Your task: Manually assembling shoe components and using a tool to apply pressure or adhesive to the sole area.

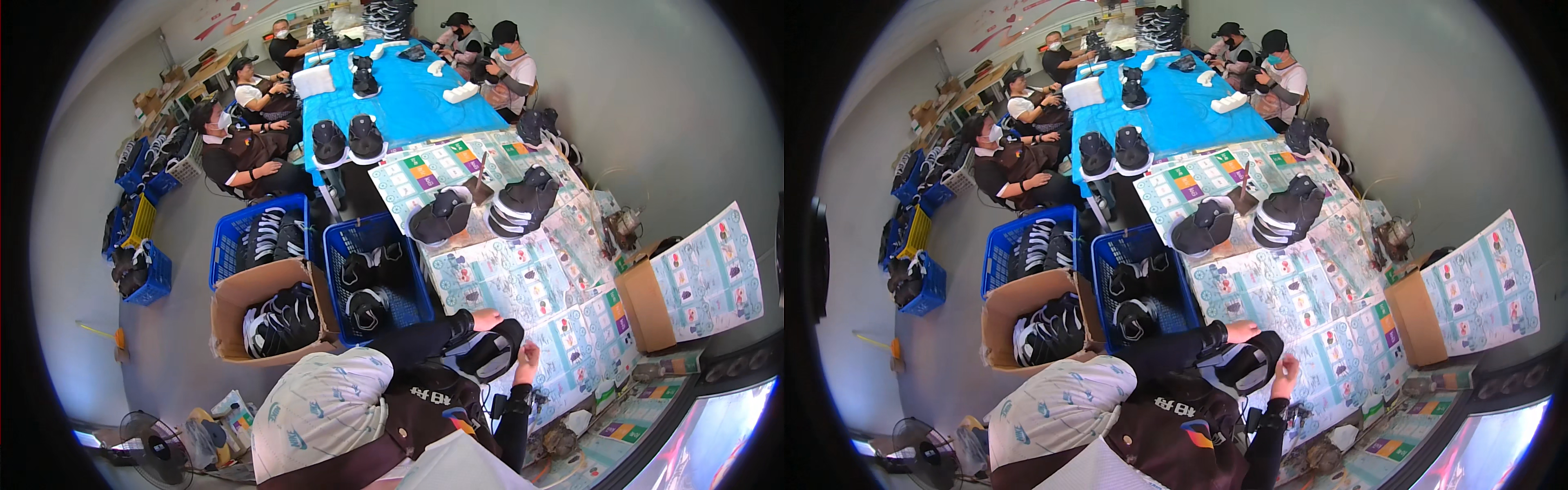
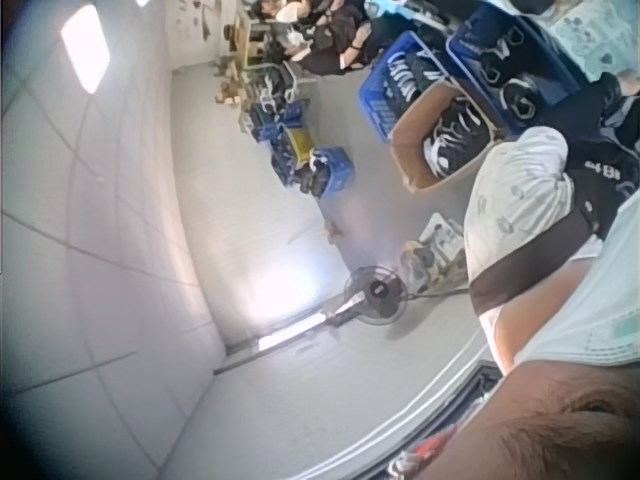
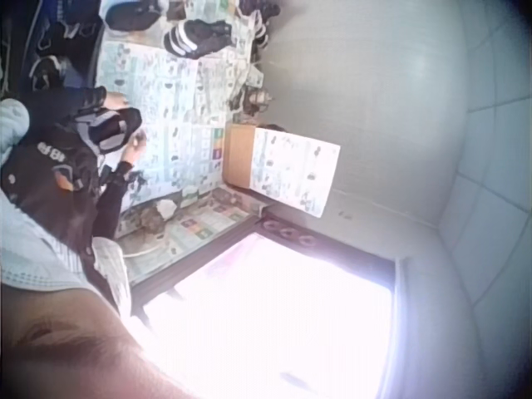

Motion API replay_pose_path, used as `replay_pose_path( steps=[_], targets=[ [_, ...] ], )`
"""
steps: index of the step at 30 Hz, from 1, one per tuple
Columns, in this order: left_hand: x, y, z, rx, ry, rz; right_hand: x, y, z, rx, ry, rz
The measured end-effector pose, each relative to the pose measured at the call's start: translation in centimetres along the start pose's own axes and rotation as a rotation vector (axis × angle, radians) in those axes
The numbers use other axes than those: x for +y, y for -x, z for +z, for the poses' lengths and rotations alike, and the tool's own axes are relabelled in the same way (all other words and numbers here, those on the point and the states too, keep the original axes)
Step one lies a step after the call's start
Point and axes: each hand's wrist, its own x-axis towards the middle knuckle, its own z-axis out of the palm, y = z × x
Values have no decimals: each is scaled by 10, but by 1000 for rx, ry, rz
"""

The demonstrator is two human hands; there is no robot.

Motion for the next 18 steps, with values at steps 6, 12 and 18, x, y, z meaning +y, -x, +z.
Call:
replay_pose_path(
  steps=[6,12,18],
  targets=[
    [86,-6,-32,-23,-10,154,-166,22,11,17,868,-469],
    [134,41,-91,-5,352,188,-153,6,-8,228,602,-427],
    [84,47,-151,-288,499,-42,-91,-12,-33,447,-266,-51]
  ],
)
